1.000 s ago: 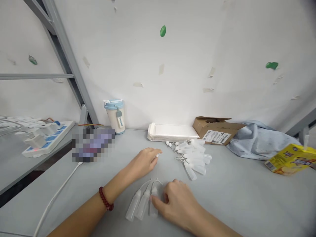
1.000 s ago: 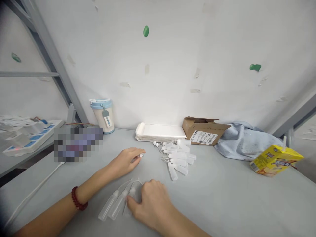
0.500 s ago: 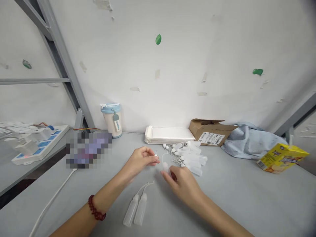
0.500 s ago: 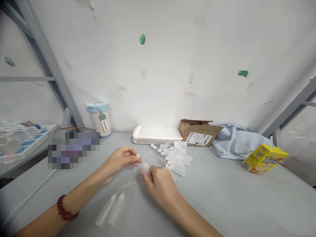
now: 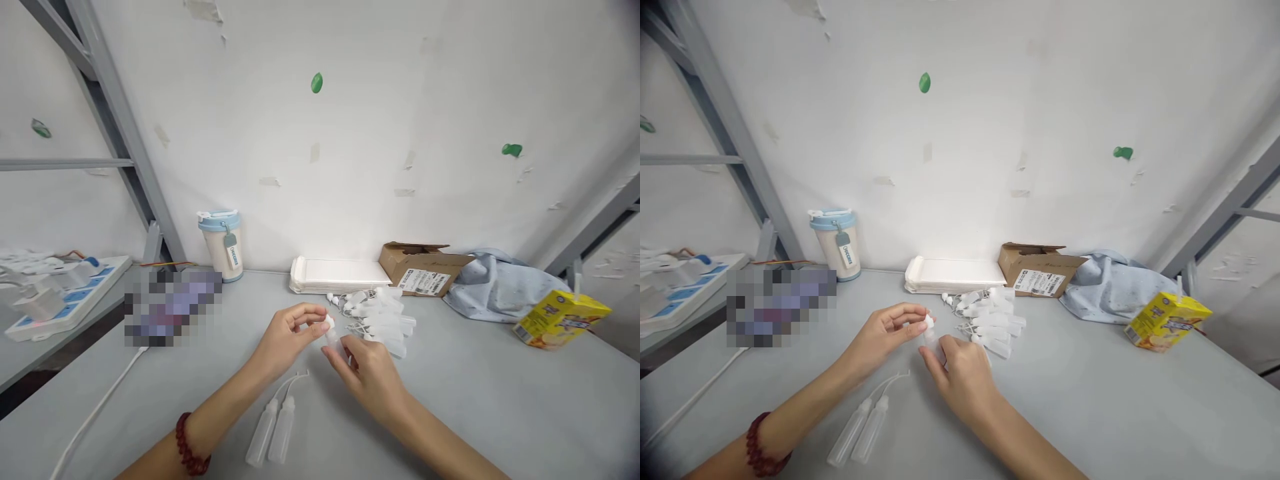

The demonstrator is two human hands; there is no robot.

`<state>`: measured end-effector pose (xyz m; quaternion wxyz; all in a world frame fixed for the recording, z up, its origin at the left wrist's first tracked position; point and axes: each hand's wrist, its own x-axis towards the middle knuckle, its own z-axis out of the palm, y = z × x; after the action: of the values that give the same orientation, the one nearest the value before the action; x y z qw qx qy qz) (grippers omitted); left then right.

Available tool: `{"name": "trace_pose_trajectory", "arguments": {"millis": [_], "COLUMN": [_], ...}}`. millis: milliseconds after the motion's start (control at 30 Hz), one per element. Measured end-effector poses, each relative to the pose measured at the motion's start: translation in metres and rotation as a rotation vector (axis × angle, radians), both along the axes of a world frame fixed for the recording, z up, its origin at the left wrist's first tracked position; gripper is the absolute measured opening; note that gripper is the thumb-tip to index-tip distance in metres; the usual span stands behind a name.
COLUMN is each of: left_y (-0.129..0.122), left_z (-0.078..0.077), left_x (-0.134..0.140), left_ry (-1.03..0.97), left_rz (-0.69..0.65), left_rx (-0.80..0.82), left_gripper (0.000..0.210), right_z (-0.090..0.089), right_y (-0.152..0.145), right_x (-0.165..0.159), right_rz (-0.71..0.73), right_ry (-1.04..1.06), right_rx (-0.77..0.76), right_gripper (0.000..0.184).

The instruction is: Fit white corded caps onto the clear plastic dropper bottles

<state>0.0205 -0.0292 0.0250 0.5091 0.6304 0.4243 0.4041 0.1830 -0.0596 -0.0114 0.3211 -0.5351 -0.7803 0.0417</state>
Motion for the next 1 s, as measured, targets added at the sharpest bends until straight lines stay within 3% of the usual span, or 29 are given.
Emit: {"name": "trace_pose_trajectory", "arguments": {"millis": [300, 367, 500, 567, 667, 800, 1000], "left_y": [0.0, 0.0, 0.002, 0.003, 0.002, -0.001, 0.001], "left_z": [0.001, -0.001, -0.002, -0.001, 0.002, 0.003, 0.0], "left_x": [-0.002, -0.002, -0.004, -0.005, -0.004, -0.001, 0.0], "left_ry": [-0.056, -0.099, -0.203, -0.251, -0.267, -0.234, -0.178], "left_rz": [-0.042, -0.074, -0.135, -0.172, -0.187, -0.162, -0.138], "left_rx": [-0.084, -0.112, -0.166, -0.197, -0.195, -0.14, -0.103], "left_gripper": [0.032, 0.032, 0.033, 0.035, 0.034, 0.022, 0.025], "right_z": [0.004, 0.01, 0.023, 0.025, 0.023, 0.018, 0.02], "right_y": [0.001, 0.0, -0.003, -0.004, -0.003, 0.0, -0.001], "right_x": [0.001, 0.0, -0.001, -0.002, -0.003, -0.004, -0.005], "right_rz": [0.009, 0.045, 0.265, 0.377, 0.456, 0.467, 0.464], "right_ry": [0.122, 0.251, 0.671, 0.822, 0.908, 0.878, 0.887], "right_rx": [-0.056, -0.2, -0.723, -0.848, -0.867, -0.812, -0.792], "right_gripper": [0.039, 0.041, 0.043, 0.044, 0.044, 0.043, 0.044]}}
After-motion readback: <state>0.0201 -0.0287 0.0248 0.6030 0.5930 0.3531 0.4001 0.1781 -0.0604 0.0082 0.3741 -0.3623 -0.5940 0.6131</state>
